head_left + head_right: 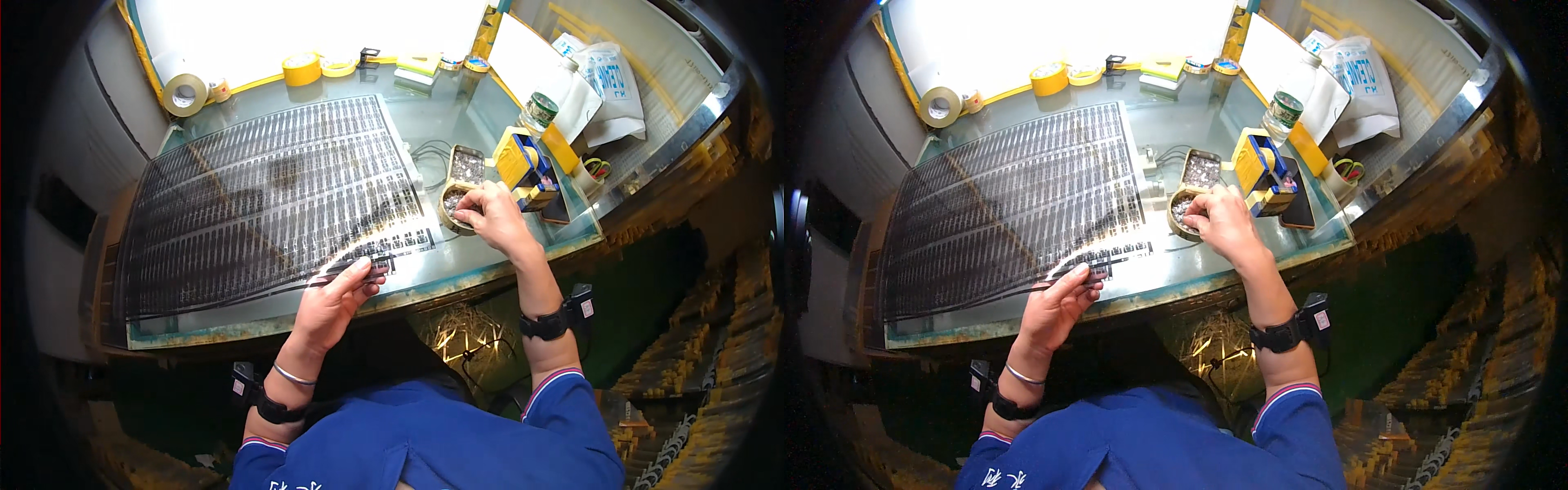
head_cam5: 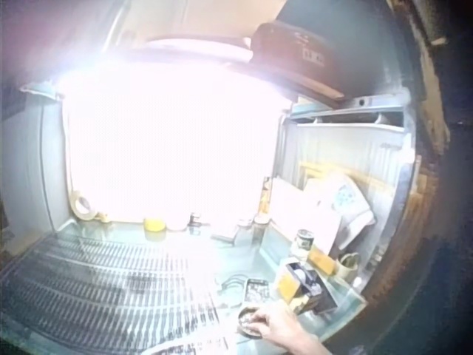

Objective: Sorting printed circuit film sheets into folders and inspecting them at a light station.

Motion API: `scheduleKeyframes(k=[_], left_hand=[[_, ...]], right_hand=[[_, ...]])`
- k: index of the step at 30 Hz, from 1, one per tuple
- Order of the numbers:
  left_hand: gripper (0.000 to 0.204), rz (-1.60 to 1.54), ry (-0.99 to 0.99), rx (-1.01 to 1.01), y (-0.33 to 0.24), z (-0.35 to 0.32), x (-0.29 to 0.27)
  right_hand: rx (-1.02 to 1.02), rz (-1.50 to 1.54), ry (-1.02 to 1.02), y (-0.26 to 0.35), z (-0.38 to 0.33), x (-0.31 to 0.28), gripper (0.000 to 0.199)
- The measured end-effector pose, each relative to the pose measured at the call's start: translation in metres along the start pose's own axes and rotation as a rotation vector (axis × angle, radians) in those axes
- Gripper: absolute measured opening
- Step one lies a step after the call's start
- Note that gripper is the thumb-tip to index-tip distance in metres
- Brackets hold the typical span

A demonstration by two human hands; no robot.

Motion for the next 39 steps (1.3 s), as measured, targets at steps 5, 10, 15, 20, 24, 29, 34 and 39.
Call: scheduleKeyframes(k=[5,10,15,20,24,29,34,39], left_hand=[[0.016,0.015,0.005,-0.009,0.000,0.000,0.000],[0.017,0.002,-0.006,-0.015,0.001,0.001,-0.003],[0.018,0.000,0.010,-0.018,0.001,0.000,-0.002],[0.021,0.001,0.038,-0.036,0.003,0.002,-0.002],[0.022,0.017,0.056,-0.033,0.001,0.002,-0.004],[0.021,0.015,0.042,-0.038,0.001,0.002,-0.005],[0.021,-0.004,0.044,-0.034,0.000,0.000,0.002],[0.021,-0.007,0.065,-0.023,0.000,0.001,0.000]], right_hand=[[-0.026,0.025,-0.089,-0.003,-0.001,0.000,0.010],[0.111,0.223,-0.049,-0.001,-0.003,-0.001,0.007],[0.087,0.233,-0.092,0.001,-0.007,-0.003,0.009],[0.198,0.358,-0.019,-0.001,-0.011,-0.005,0.012],[0.204,0.586,-0.046,0.020,-0.012,-0.009,0.009],[-0.263,0.554,-0.162,0.079,-0.020,-0.025,0.007],[-0.380,0.392,-0.099,0.103,-0.028,-0.023,0.011],[-0.437,0.317,-0.138,0.105,-0.034,-0.020,0.014]])
Point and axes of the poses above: each hand's wrist, its own z-axis towards the middle knuckle, its own x-axis out of the palm, y = z × x, the point moved 4 cm from there along z, towards the middle knuckle, and after that the axes turned 11 degrees about -z, right-handed, at the moved point
